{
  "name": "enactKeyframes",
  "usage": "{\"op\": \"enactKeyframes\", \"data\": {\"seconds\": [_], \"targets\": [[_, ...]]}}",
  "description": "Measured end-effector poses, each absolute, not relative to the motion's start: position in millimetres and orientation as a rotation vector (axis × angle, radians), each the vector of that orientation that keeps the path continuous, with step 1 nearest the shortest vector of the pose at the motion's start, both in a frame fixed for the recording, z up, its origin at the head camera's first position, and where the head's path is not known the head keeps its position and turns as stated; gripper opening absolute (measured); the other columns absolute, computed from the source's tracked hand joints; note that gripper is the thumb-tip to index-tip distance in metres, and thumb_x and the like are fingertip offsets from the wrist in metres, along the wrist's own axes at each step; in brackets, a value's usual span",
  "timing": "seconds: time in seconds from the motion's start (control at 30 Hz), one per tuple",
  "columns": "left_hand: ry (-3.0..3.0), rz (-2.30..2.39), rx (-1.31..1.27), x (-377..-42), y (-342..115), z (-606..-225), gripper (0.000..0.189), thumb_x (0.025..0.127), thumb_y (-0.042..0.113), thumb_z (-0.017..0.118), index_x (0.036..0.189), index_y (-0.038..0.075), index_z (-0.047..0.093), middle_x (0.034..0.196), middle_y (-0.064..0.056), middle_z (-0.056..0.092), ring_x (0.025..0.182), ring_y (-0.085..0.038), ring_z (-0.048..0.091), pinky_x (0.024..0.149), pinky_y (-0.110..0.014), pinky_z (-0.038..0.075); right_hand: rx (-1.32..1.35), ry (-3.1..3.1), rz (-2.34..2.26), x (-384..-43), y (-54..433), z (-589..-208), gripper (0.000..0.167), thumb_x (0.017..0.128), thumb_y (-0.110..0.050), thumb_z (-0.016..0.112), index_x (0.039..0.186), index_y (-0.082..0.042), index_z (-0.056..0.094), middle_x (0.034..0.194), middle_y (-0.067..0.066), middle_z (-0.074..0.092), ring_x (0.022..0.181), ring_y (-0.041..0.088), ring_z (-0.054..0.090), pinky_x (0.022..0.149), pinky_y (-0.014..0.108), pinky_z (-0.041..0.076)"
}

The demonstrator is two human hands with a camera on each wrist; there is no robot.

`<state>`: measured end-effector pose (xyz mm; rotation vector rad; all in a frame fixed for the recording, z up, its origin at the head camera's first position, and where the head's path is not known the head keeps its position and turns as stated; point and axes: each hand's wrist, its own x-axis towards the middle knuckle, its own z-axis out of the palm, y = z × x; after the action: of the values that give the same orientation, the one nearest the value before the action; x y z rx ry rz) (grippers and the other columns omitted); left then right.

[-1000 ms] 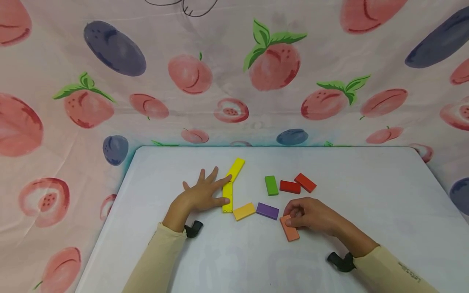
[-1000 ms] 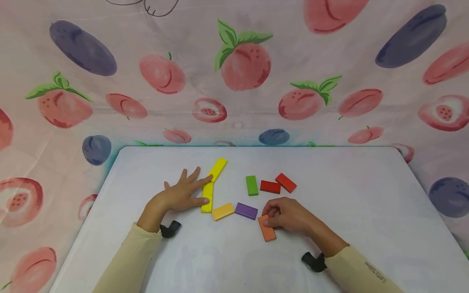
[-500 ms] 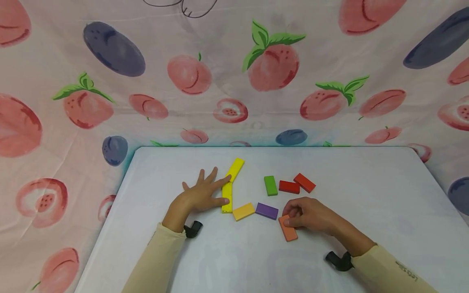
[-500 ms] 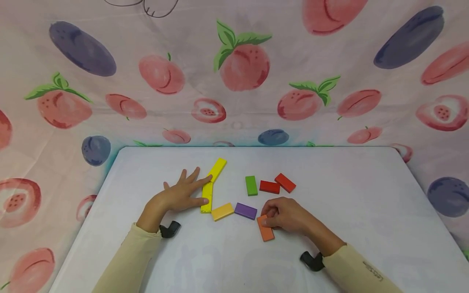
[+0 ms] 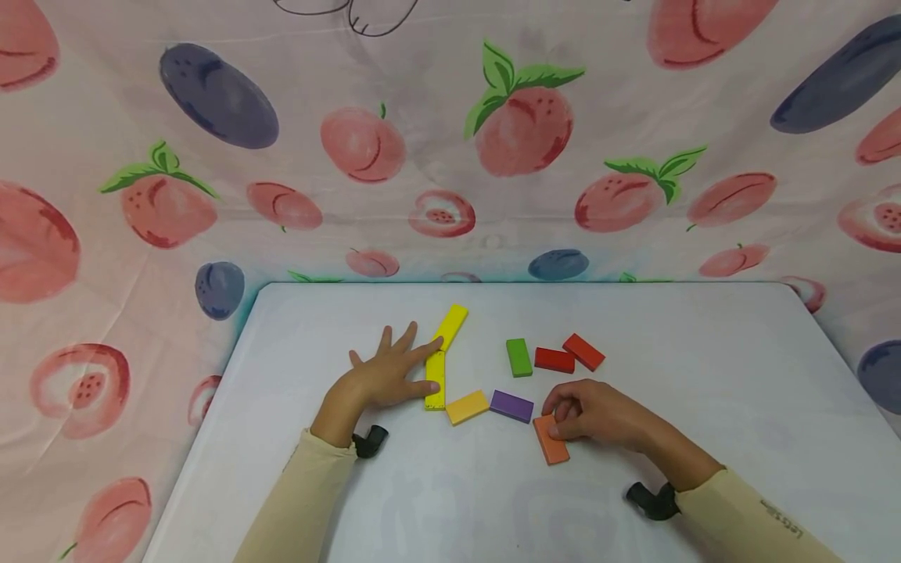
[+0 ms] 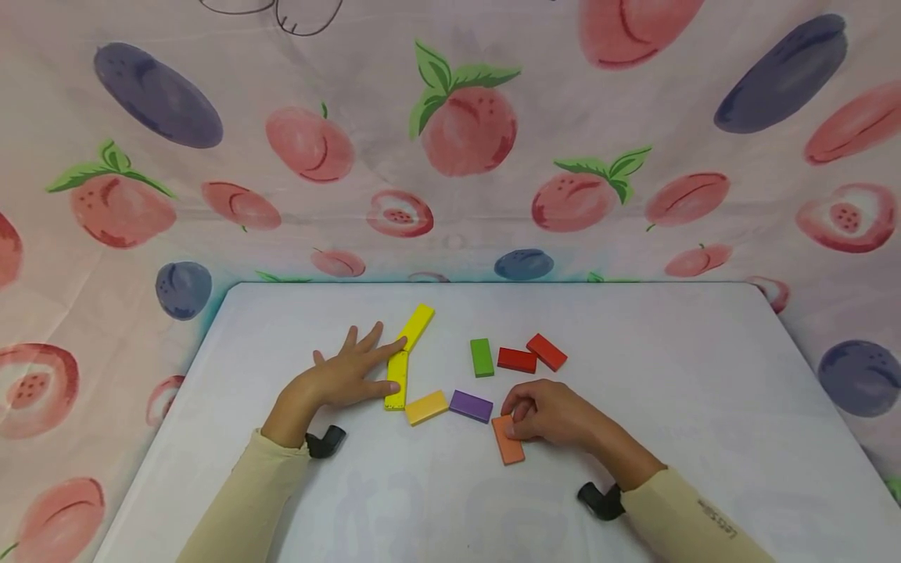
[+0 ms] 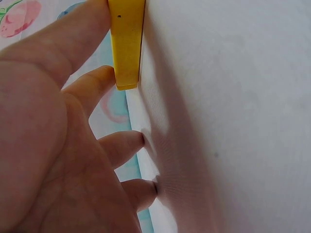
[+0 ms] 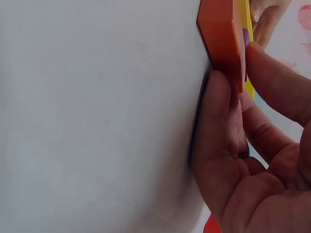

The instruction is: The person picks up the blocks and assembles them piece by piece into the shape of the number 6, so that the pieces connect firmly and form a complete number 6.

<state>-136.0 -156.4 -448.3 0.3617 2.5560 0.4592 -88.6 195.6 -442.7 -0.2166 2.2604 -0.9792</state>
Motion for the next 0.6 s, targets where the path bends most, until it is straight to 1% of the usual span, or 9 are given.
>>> {"op": "enactKeyframes", "data": {"seconds": [0.1, 0.37, 0.6], "targets": [[2.558, 0.457, 0.365, -135.6, -156.4, -447.7, 0.077, 0.090, 0.062, 0.066, 0.157, 0.051, 0.029, 0.174, -0.003, 0.002, 0.158, -0.045, -0.010, 0.103, -0.090, -0.004, -0.213, 2.267, -0.979, -88.4, 194.7, -443.2, 0.024, 0.084, -0.019, 0.084, 0.105, -0.016, 0.071, 0.084, 0.002, 0.063, 0.084, 0.020, 0.058, 0.073, 0.033, 0.051], [2.556, 0.457, 0.368, -135.0, -157.0, -447.3, 0.077, 0.091, 0.063, 0.065, 0.157, 0.050, 0.029, 0.174, -0.003, 0.002, 0.158, -0.045, -0.010, 0.102, -0.090, -0.004, -0.216, 2.270, -0.984, -88.7, 194.2, -444.2, 0.024, 0.084, -0.023, 0.084, 0.103, -0.016, 0.071, 0.083, 0.002, 0.063, 0.083, 0.019, 0.058, 0.073, 0.032, 0.050], [2.559, 0.451, 0.368, -135.5, -156.5, -447.1, 0.077, 0.091, 0.063, 0.065, 0.157, 0.050, 0.029, 0.174, -0.002, 0.002, 0.158, -0.044, -0.010, 0.102, -0.091, -0.004, -0.190, 2.280, -0.970, -87.9, 192.2, -444.2, 0.023, 0.084, -0.019, 0.084, 0.103, -0.016, 0.071, 0.082, 0.002, 0.063, 0.082, 0.019, 0.058, 0.072, 0.033, 0.050]]}}
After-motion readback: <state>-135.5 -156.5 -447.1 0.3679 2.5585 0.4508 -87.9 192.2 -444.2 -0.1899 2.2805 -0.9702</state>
